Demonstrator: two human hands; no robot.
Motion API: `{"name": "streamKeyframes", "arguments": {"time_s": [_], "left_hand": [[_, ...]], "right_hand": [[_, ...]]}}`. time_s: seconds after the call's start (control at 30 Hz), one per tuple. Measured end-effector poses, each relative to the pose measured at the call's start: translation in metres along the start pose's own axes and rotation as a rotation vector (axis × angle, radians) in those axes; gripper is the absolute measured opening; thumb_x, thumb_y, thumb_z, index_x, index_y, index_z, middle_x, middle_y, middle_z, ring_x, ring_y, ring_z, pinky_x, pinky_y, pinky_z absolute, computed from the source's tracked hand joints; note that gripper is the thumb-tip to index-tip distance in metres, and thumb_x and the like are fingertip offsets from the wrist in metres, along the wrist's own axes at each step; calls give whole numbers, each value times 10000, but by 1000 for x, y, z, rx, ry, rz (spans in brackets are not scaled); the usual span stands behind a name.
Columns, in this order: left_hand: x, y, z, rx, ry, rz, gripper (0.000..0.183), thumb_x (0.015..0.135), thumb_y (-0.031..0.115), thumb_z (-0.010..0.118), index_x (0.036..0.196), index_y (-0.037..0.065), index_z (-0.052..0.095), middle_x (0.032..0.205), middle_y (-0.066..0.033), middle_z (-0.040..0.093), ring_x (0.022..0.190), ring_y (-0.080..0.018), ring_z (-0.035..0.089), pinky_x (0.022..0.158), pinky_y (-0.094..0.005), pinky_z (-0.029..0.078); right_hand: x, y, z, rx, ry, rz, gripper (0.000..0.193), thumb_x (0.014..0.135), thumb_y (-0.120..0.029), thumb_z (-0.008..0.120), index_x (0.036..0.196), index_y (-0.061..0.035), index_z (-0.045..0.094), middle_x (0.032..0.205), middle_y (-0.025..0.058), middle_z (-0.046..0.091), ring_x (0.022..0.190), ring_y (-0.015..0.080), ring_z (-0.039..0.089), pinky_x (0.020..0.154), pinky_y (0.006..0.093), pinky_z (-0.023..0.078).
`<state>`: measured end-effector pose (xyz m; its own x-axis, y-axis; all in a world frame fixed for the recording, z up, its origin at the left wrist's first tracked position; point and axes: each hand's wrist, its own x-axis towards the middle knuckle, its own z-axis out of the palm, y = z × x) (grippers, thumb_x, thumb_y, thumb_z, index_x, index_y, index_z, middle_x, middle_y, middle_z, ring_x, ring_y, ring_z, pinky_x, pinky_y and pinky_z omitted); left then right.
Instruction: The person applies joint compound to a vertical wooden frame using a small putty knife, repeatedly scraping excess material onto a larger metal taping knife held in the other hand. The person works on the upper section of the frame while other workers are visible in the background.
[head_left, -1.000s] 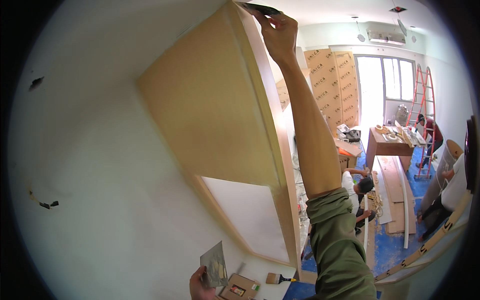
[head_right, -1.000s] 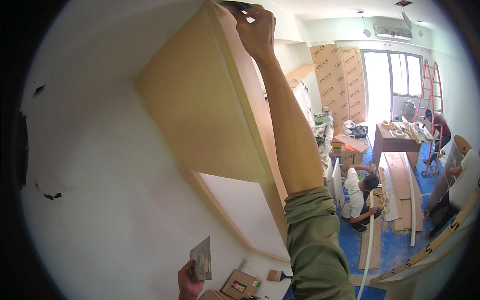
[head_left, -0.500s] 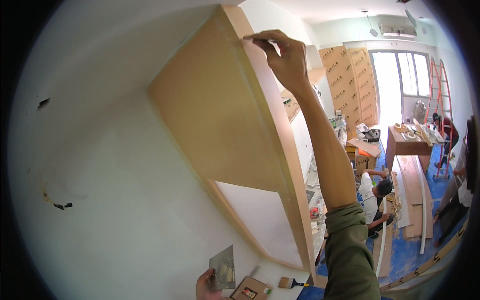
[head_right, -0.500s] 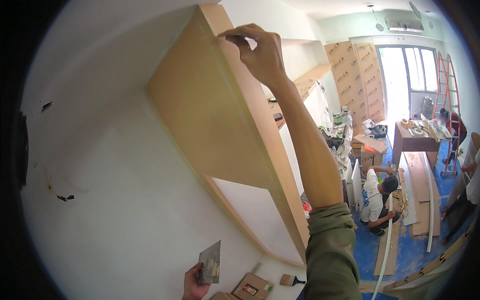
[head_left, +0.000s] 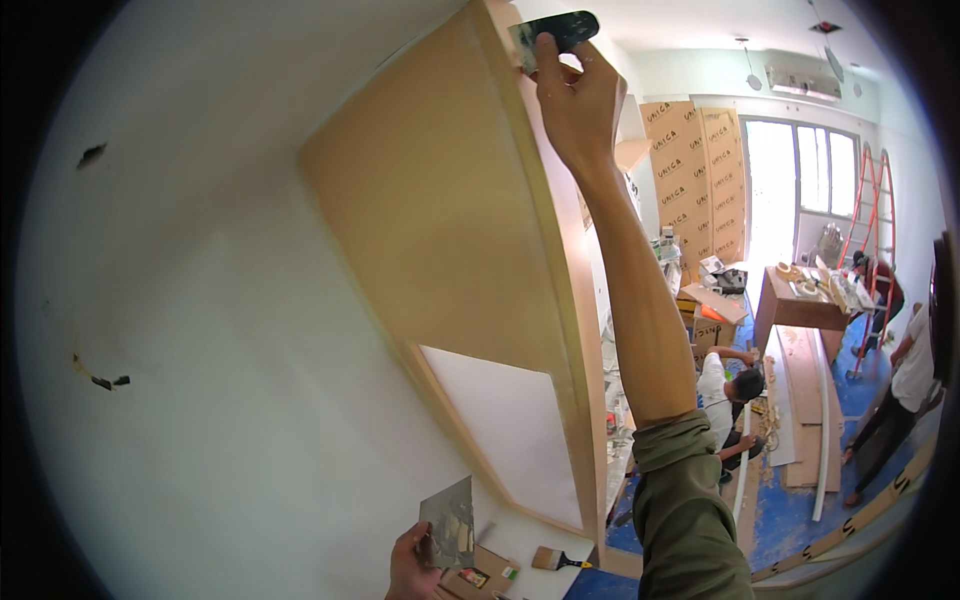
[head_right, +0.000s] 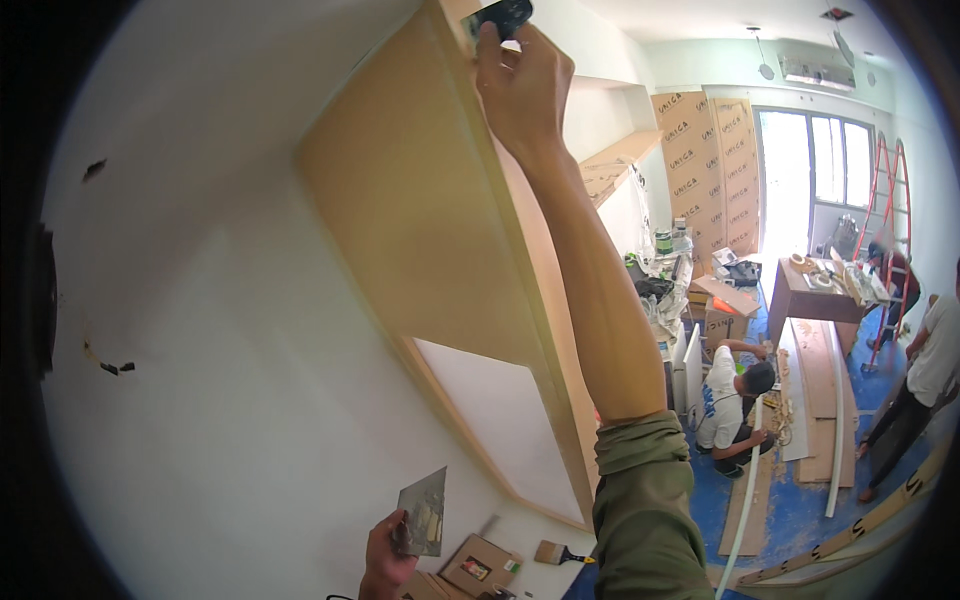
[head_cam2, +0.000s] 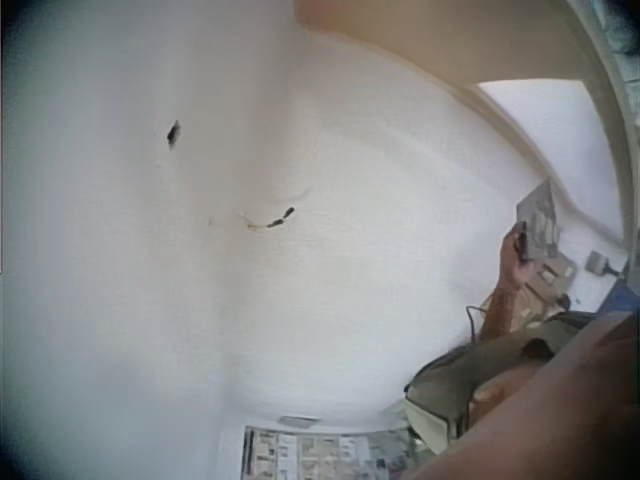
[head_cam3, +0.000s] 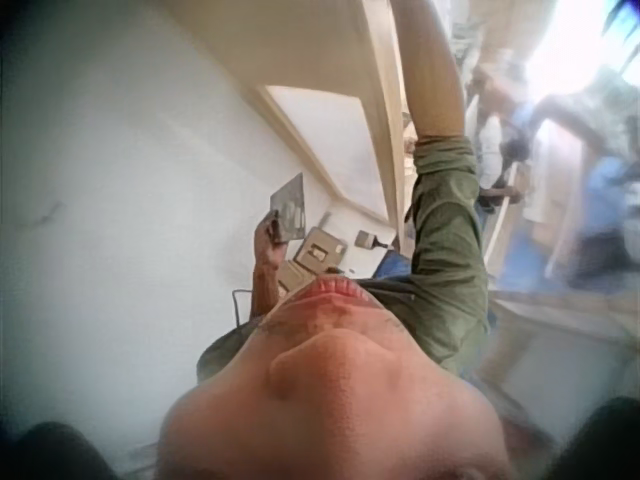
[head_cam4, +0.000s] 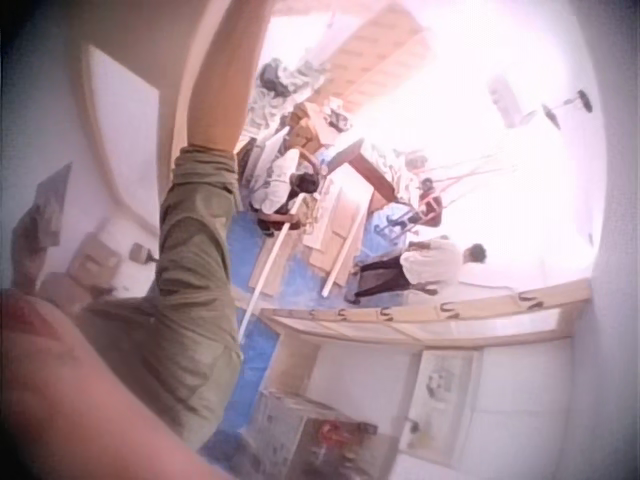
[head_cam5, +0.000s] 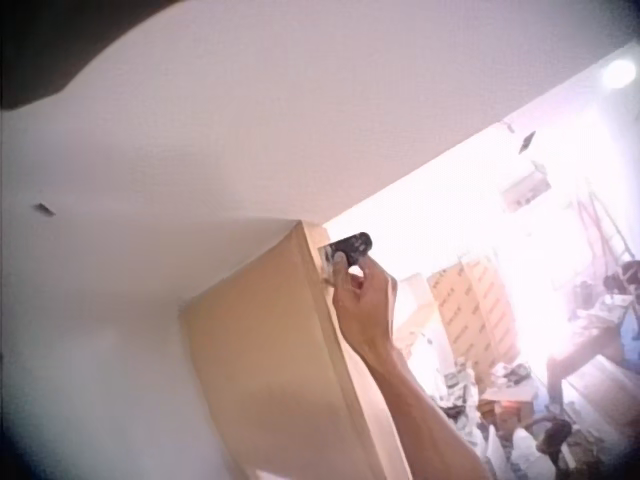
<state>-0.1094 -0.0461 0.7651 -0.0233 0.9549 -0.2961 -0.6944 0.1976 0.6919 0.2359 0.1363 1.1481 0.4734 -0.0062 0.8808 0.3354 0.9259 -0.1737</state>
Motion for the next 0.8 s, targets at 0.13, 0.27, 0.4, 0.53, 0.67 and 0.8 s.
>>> {"name": "streamKeyframes", "arguments": {"time_s": [0.13,0.27,0.4,0.53,0.67,0.8], "left_hand": [[4,-4,-8,-15,-37,-27,262,907,158,528,1086,-32,560,1055,-132,634,996,-269,622,908,-418,496],[7,1,-6,-12,-130,-86,286,906,168,532,1101,-40,554,1073,-142,627,995,-280,621,913,-430,491],[14,-1,-17,-52,-130,-103,308,904,179,534,1123,-38,557,1062,-142,636,978,-286,626,900,-431,497],[22,12,-4,-24,-124,-101,248,905,172,553,1075,-2,598,988,-94,657,883,-196,644,813,-339,527],[42,30,21,-122,-364,-93,187,935,152,537,1008,1,623,925,-70,681,816,-136,656,764,-273,536],[21,40,47,-208,-478,-179,244,944,145,523,1034,-73,583,946,-121,665,854,-175,667,750,-281,558]], "right_hand": [[-2,-8,10,73,-10,-69,326,975,-222,518,1013,85,621,846,143,682,784,164,680,715,294,574],[-1,-12,16,-23,-53,-95,329,984,-221,492,1005,85,611,852,149,678,802,177,681,727,305,583],[-5,-16,17,-118,-20,-146,360,975,-249,510,1002,96,609,843,142,674,802,170,677,739,312,591],[-44,-15,-3,-168,21,-200,302,918,-240,642,993,52,661,642,-2,594,637,33,517,610,219,464],[-184,-102,-46,152,-383,-293,171,818,-111,673,918,28,685,794,73,626,761,178,589,711,322,494],[-288,-142,-94,188,-825,-227,180,713,-36,694,879,35,689,957,183,682,930,351,670,849,455,549]]}}
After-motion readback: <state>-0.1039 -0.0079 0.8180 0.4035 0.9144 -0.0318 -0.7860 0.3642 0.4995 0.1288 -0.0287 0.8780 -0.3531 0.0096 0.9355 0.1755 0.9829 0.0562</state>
